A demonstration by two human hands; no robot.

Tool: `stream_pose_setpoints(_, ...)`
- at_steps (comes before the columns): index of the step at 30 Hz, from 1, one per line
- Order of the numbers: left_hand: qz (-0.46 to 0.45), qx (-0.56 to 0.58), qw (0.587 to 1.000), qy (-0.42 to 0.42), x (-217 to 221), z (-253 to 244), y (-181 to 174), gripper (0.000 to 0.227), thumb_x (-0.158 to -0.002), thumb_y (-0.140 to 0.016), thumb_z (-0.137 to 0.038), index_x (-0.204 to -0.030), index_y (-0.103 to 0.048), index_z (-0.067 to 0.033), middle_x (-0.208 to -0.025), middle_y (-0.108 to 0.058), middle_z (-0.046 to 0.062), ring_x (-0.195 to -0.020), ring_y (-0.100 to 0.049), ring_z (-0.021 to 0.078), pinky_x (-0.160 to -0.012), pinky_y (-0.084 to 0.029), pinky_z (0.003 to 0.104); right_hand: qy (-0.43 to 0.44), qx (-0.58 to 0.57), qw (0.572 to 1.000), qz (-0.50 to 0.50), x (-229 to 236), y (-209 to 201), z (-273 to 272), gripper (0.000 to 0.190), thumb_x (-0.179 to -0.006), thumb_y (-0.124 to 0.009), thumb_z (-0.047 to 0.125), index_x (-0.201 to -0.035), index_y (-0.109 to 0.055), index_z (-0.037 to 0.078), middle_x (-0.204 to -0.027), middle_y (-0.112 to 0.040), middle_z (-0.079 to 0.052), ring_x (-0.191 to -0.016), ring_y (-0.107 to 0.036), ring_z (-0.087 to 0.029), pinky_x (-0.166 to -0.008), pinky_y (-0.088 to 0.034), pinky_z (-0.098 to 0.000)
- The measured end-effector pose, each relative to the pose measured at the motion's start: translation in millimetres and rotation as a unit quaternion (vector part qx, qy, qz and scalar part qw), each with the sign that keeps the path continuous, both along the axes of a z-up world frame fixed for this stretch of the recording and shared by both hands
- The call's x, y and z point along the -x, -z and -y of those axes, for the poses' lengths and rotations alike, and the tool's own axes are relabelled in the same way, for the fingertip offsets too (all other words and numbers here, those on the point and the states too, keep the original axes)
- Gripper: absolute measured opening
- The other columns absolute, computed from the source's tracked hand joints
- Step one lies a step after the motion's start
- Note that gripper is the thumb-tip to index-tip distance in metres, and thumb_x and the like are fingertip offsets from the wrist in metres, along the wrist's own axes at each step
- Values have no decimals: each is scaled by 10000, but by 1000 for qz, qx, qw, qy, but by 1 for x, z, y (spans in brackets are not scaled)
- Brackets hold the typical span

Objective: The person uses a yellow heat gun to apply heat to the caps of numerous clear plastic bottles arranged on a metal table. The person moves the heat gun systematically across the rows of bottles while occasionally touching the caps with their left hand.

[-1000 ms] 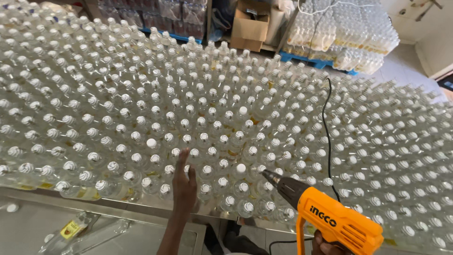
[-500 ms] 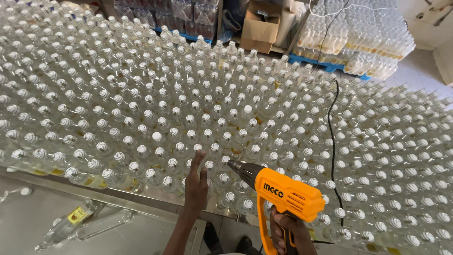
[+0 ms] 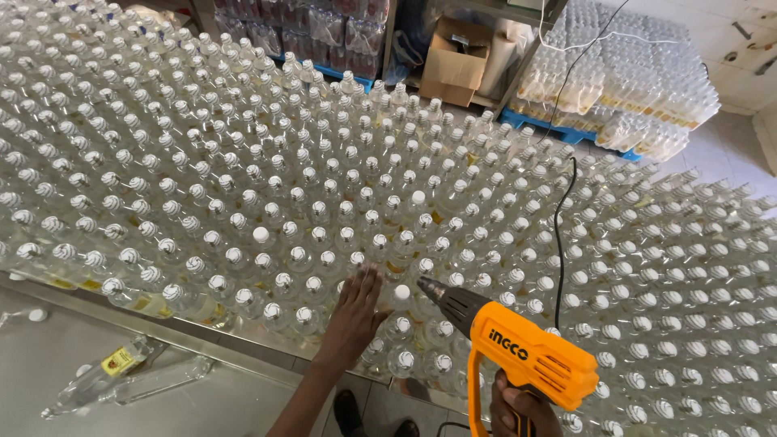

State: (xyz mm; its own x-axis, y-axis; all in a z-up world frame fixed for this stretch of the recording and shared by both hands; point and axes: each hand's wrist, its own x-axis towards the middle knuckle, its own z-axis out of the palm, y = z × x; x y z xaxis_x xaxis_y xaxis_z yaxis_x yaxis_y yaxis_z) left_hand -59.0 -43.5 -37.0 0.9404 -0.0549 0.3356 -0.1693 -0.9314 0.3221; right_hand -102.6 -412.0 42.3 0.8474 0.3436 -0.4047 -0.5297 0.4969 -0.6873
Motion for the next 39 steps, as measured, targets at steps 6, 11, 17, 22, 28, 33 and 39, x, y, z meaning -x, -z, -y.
stream_pose_setpoints(6, 73, -144, 987, -17, -1, -7, 2, 941, -1095, -279, -684, -1746, -44, -46, -1847, 23, 146, -1712, 47, 303, -1397, 25, 467, 20, 3, 1000, 1, 2, 17, 39, 140, -964, -644, 52, -1047, -571, -34, -573, -403, -152, -377, -334, -246, -355, -286, -406)
stream_pose_setpoints(11, 107, 44, 993, -30, 9, 3, -77, 807, -1146, -401, -523, -1770, -59, -142, -1855, -5, 155, -1726, -6, 345, -1401, -55, 551, 63, 18, 997, -45, -1, -1, 30, 148, -948, -659, 70, -1054, -582, 1, -560, -398, -112, -367, -333, -223, -355, -292, -372)
stream_pose_setpoints(17, 86, 250, 961, -85, 7, 23, -77, 686, -1176, -402, -380, -1765, -126, -159, -1869, -48, 79, -1740, -15, 301, -1395, -145, 538, 11, -30, 997, -72, -17, -50, 22, 150, -1045, -605, 131, -1113, -529, 20, -689, -398, -81, -393, -369, -143, -311, -376, -321)
stream_pose_setpoints(22, 59, 282, 953, -90, 35, 55, -32, 619, -1161, -381, -373, -1705, -343, -80, -1822, -277, 130, -1721, -164, 330, -1361, -231, 545, 8, 85, 995, -59, -5, -21, 73, 181, -982, -673, 51, -1104, -565, -29, -632, -424, -193, -359, -405, -285, -370, -322, -413)
stream_pose_setpoints(28, 14, 192, 981, -36, 42, 100, -24, 622, -1154, -447, -289, -1724, -293, -94, -1844, -185, 118, -1727, -71, 317, -1390, -130, 500, 114, 135, 984, 29, 34, -7, 121, 175, -972, -720, 57, -1087, -616, -25, -636, -516, -166, -405, -472, -299, -394, -434, -471)
stream_pose_setpoints(33, -47, 198, 979, 28, 0, 128, -34, 669, -1165, -389, -397, -1748, -223, -114, -1855, -117, 104, -1723, -27, 301, -1384, -94, 496, 171, -23, 956, 237, 50, 27, 198, 559, -890, -683, -8, -1412, -499, 69, -874, -600, -152, -665, -611, -239, -630, -540, -399)
stream_pose_setpoints(39, -90, 227, 969, 34, -78, 126, -40, 692, -1143, -462, -273, -1746, -185, -77, -1850, -126, 135, -1717, -39, 314, -1383, -101, 510, 16, -128, 988, 84, 72, -12, 193, 148, -1001, -656, 68, -1038, -521, 20, -670, -406, -119, -486, -350, -220, -438, -285, -390)
